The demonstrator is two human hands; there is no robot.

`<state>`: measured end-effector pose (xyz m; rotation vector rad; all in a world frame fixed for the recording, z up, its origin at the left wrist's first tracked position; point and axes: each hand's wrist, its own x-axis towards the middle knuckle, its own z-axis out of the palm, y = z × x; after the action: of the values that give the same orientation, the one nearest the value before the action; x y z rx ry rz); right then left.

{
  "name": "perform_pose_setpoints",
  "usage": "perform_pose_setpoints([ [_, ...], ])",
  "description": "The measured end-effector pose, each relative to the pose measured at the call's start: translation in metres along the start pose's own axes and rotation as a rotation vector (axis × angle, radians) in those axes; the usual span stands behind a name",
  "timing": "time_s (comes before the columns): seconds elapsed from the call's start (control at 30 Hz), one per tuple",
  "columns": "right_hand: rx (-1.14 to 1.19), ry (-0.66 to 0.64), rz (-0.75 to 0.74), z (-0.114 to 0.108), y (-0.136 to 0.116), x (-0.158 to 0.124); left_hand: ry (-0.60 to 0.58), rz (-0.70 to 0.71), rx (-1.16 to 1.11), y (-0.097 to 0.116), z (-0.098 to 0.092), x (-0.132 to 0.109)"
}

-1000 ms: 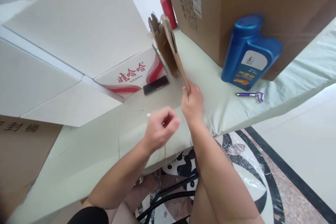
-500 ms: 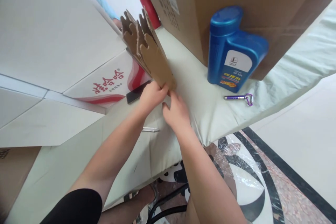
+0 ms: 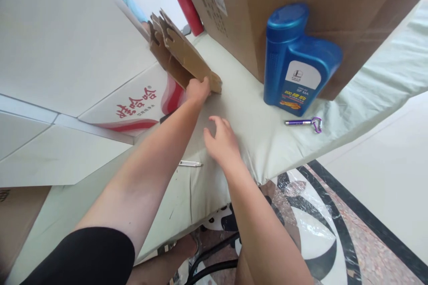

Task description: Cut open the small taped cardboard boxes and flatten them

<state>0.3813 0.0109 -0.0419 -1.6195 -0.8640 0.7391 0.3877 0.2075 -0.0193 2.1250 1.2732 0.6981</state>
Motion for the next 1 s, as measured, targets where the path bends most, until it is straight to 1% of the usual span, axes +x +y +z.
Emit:
perform_pose_setpoints([
  [0.03,0.007,0.001,0.002,-0.001,0.0,0.0,-0.014,-0.033,-0.003,-0.002,-0.002,-0.006],
  [0.1,0.019,0.004,0.011,-0.003,0.0,0.001,-0.042,-0.109,0.018,-0.009,-0.011,-0.027],
  [0.13,0.026,0.004,0.017,-0.003,-0.001,0.001,-0.044,-0.097,0.039,-0.016,-0.018,-0.04],
  [0.17,0.033,0.004,0.024,-0.004,-0.001,0.001,-0.032,-0.045,0.083,-0.025,-0.028,-0.054],
  [0.2,0.041,0.003,0.03,-0.003,-0.002,0.0,0.009,0.028,0.149,-0.037,-0.039,-0.068],
  [0.27,0.056,-0.003,0.038,-0.001,-0.003,-0.001,0.065,0.057,0.205,-0.063,-0.063,-0.088],
  [0.33,0.068,-0.014,0.044,0.004,-0.006,-0.004,0.078,0.086,0.252,-0.09,-0.082,-0.098],
  [0.4,0.072,-0.03,0.05,0.011,-0.008,-0.007,0.04,0.134,0.296,-0.11,-0.091,-0.097],
  [0.5,0.073,-0.056,0.05,0.021,-0.012,-0.01,-0.057,0.204,0.351,-0.129,-0.089,-0.085],
  [0.6,0.067,-0.07,0.049,0.025,-0.015,-0.011,-0.108,0.243,0.396,-0.135,-0.082,-0.075],
  [0.77,0.046,-0.059,0.064,0.019,-0.014,-0.008,-0.125,0.269,0.444,-0.141,-0.083,-0.074],
  [1.0,0.039,-0.069,0.064,0.015,-0.012,-0.007,-0.12,0.28,0.452,-0.147,-0.082,-0.073],
])
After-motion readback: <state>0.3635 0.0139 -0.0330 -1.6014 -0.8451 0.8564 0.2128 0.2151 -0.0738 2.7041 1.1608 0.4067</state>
